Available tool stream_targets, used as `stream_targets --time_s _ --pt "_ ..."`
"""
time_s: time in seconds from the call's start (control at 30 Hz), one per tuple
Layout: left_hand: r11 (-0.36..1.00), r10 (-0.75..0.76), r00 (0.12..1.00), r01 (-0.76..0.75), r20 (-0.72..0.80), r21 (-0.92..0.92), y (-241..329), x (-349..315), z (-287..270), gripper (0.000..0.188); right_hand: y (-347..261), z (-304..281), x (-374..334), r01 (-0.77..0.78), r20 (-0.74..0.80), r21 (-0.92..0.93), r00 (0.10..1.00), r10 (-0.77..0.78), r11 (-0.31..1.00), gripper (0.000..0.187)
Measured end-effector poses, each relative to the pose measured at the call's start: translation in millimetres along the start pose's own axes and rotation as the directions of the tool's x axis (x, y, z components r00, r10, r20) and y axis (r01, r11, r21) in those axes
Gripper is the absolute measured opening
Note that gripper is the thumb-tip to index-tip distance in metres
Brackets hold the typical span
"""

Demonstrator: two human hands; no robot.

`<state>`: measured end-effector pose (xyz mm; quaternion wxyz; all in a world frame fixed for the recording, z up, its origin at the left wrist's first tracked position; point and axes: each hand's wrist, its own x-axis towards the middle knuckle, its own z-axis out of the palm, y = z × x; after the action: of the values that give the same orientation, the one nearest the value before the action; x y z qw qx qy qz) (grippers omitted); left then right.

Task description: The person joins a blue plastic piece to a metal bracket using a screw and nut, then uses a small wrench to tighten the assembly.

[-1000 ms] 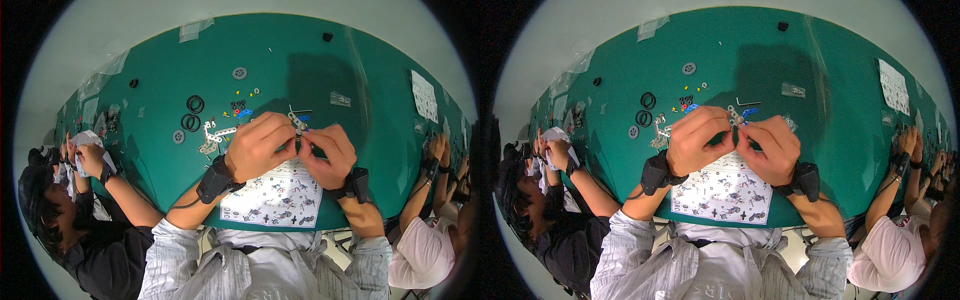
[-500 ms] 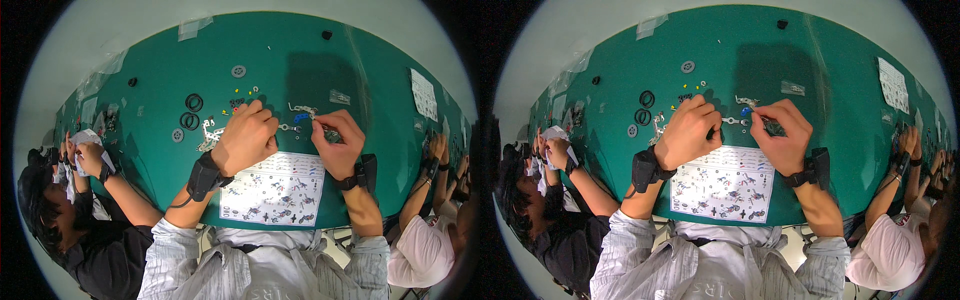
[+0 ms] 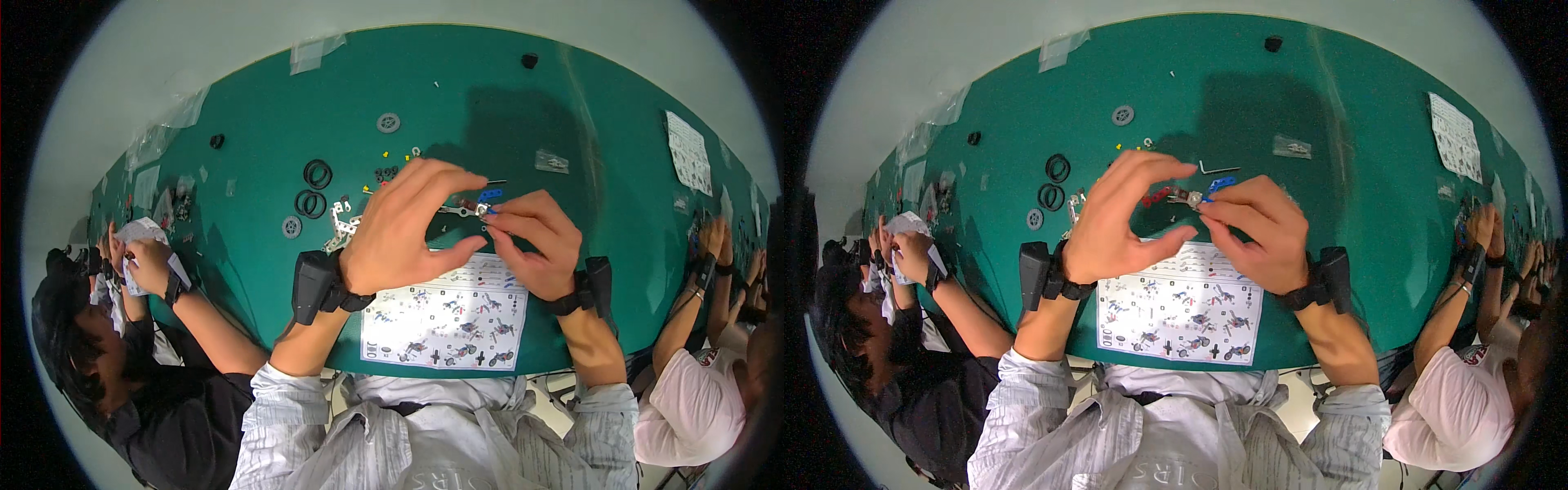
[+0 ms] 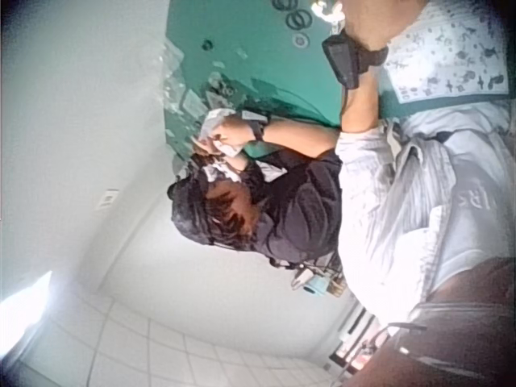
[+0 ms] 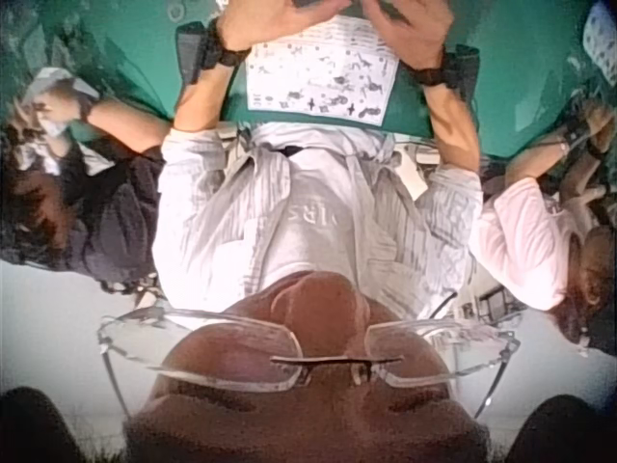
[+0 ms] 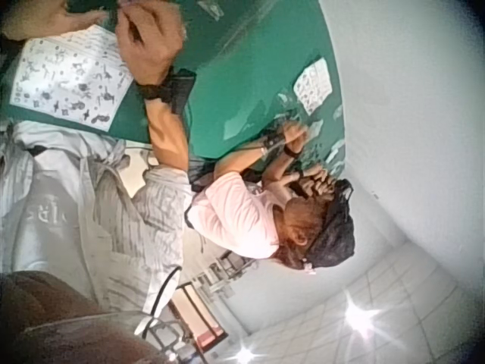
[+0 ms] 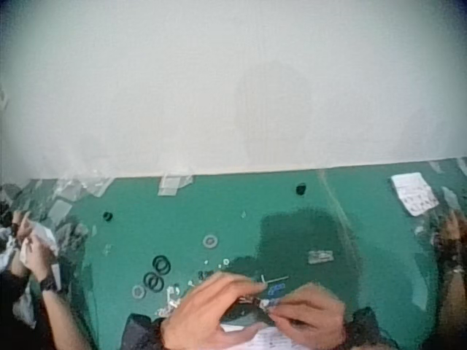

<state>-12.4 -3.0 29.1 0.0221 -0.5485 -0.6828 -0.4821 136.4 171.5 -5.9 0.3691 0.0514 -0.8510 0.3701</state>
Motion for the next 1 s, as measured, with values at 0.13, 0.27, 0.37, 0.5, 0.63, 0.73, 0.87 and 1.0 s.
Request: stream_targets --time_s 0.13,0.27,0.37,0.5,0.63,0.73,0.87,1.0 --pt "0.995 0.039 0.993 -0.028 0.115 -0.091 -11 -6 -3 0.035 -2 -1 1 0.055 0.026 0.011 0.998 -0.055 0.998 0.028" --pt "0.979 -0.083 0.990 0.103 0.117 -0.178 -8 -9 1 0.031 -1 -1 1 0.039 0.015 0.044 0.999 -0.040 0.998 0.028" --pt "0.964 -0.130 0.977 0.165 0.169 -0.211 -4 -8 1 0.026 -2 -3 1 0.026 0.012 0.085 1.000 -0.027 0.996 0.030" --pt "0.937 -0.148 0.967 0.204 0.205 -0.283 -13 -15 5 0.025 -2 0 -6 -0.119 -0.016 0.225 0.992 0.126 0.967 0.033" --pt "0.744 -0.306 0.919 0.395 0.250 -0.539 -12 -21 12 0.023 6 -1 -10 -0.172 0.006 0.434 0.982 0.189 0.884 0.033" --pt "0.707 -0.323 0.918 0.395 0.229 -0.587 -13 -25 17 0.025 6 -1 -12 -0.226 0.039 0.557 0.968 0.247 0.799 0.033" --pt "0.828 -0.181 0.979 0.203 0.095 -0.523 -12 -23 13 0.030 7 -7 -5 -0.223 0.074 0.615 0.971 0.227 0.756 0.030" --pt "0.919 -0.076 0.997 0.084 0.035 -0.385 -6 -18 12 0.031 12 -10 -3 -0.160 0.066 0.546 0.987 0.148 0.822 0.025"
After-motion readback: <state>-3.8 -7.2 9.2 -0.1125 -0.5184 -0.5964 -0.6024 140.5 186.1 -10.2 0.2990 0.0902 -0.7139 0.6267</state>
